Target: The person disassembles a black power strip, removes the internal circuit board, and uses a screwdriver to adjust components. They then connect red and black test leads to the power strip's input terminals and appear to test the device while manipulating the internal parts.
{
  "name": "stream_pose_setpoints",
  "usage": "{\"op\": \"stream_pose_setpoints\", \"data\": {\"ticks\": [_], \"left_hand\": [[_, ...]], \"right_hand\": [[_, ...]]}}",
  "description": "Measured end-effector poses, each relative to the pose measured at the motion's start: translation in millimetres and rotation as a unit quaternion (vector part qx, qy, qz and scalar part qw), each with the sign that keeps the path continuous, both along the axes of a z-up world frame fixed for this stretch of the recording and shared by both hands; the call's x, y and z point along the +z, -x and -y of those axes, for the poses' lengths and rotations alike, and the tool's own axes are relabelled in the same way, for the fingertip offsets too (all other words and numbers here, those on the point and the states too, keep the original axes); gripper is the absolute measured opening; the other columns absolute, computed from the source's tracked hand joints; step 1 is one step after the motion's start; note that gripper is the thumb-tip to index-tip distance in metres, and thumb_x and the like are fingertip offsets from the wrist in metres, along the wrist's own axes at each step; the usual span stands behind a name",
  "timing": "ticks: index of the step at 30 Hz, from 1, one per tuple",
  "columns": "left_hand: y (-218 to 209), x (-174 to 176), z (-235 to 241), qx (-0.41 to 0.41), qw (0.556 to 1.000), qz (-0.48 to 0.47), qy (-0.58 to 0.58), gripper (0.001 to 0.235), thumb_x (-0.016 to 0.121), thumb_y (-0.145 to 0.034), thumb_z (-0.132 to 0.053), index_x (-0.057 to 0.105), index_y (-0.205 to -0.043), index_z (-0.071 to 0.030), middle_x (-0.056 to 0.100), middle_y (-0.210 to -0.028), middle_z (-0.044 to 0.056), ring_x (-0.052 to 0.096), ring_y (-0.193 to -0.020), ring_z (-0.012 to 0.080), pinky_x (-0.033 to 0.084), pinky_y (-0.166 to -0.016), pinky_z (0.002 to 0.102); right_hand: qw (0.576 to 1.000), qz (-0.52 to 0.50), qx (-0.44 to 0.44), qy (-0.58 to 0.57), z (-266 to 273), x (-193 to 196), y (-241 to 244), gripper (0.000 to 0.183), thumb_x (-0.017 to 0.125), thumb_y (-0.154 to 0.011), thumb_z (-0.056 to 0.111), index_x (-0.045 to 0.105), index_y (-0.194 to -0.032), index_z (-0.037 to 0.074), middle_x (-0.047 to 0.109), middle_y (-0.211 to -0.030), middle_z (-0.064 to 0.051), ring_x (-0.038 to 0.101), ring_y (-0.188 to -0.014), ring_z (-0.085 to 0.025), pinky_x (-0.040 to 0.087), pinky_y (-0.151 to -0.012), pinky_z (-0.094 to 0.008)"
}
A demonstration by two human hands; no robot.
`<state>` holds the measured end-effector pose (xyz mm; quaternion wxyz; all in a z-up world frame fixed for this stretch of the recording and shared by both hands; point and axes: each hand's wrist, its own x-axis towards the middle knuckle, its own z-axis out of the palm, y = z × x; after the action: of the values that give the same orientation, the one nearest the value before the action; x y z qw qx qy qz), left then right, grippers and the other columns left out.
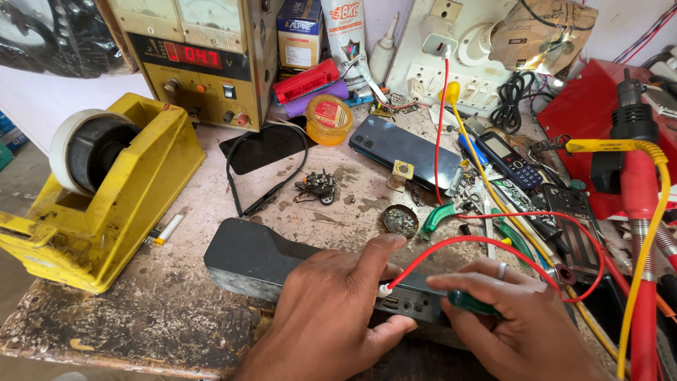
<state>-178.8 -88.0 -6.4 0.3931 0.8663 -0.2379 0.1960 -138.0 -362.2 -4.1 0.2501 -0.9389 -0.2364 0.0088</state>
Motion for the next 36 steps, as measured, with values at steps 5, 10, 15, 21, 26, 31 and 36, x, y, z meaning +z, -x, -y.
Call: {"op": "stream_pose_setpoints", "data": {"ticks": [5,10,15,21,26,31,36], "left_hand": [[-1,1,1,-0.002,1.000,-0.023,-0.003,0.088,0.090,-0.071,-0.033,0.047,-0.140,-0.002,0.071,-0.092,0.018,0.067,-0.086,0.0425,0.050,-0.078,0.051],[-4,0,2,-0.006,0.998,-0.042,-0.036,0.091,0.090,-0.072,-0.034,0.043,-0.142,0.000,0.070,-0.091,0.020,0.067,-0.088,0.0438,0.049,-0.082,0.052],[-8,0,3,-0.002,0.995,-0.090,-0.043,0.085,0.090,-0.074,-0.039,0.046,-0.139,-0.004,0.070,-0.094,0.019,0.066,-0.093,0.0443,0.048,-0.082,0.053],[-8,4,1,-0.010,0.992,-0.114,-0.044,0.087,0.090,-0.074,-0.038,0.044,-0.139,-0.003,0.070,-0.091,0.019,0.066,-0.091,0.0441,0.048,-0.081,0.052],[-8,4,0,-0.018,0.994,-0.099,-0.032,0.085,0.090,-0.071,-0.035,0.045,-0.136,-0.004,0.072,-0.090,0.018,0.068,-0.088,0.0420,0.050,-0.082,0.049],[-11,2,1,-0.020,0.994,-0.097,-0.036,0.086,0.091,-0.072,-0.037,0.045,-0.136,-0.005,0.072,-0.092,0.018,0.069,-0.089,0.0418,0.050,-0.081,0.049],[-11,-3,1,-0.017,0.996,-0.079,-0.039,0.087,0.091,-0.072,-0.037,0.043,-0.137,-0.003,0.072,-0.092,0.018,0.068,-0.087,0.0417,0.050,-0.081,0.049]], "right_hand": [[0.970,0.078,0.229,-0.015,24,16,0,0.048,0.067,-0.089,0.016,0.068,-0.137,0.014,0.071,-0.121,-0.007,0.070,-0.111,-0.022,0.057,-0.092,-0.035],[0.953,0.057,0.254,-0.153,27,37,-6,0.037,0.063,-0.093,0.001,0.062,-0.129,0.001,0.075,-0.119,-0.021,0.075,-0.112,-0.033,0.057,-0.092,-0.041],[0.925,0.094,0.048,-0.366,-13,18,16,0.044,0.065,-0.092,-0.008,0.055,-0.133,0.003,0.076,-0.109,-0.020,0.078,-0.108,-0.027,0.065,-0.089,-0.037],[0.918,0.099,0.054,-0.379,-31,11,9,0.055,0.065,-0.090,-0.010,0.048,-0.141,0.001,0.075,-0.111,-0.022,0.078,-0.109,-0.028,0.068,-0.088,-0.038],[0.927,0.091,0.043,-0.361,-28,8,11,0.056,0.065,-0.089,-0.009,0.050,-0.141,0.001,0.076,-0.111,-0.021,0.079,-0.107,-0.027,0.067,-0.090,-0.039],[0.926,0.052,0.055,-0.370,-32,13,8,0.056,0.069,-0.089,-0.006,0.053,-0.143,0.002,0.077,-0.116,-0.019,0.078,-0.109,-0.024,0.065,-0.092,-0.037],[0.946,0.114,0.055,-0.299,-30,24,12,0.051,0.067,-0.088,-0.001,0.058,-0.137,0.003,0.074,-0.122,-0.016,0.077,-0.110,-0.022,0.064,-0.094,-0.034]]}}
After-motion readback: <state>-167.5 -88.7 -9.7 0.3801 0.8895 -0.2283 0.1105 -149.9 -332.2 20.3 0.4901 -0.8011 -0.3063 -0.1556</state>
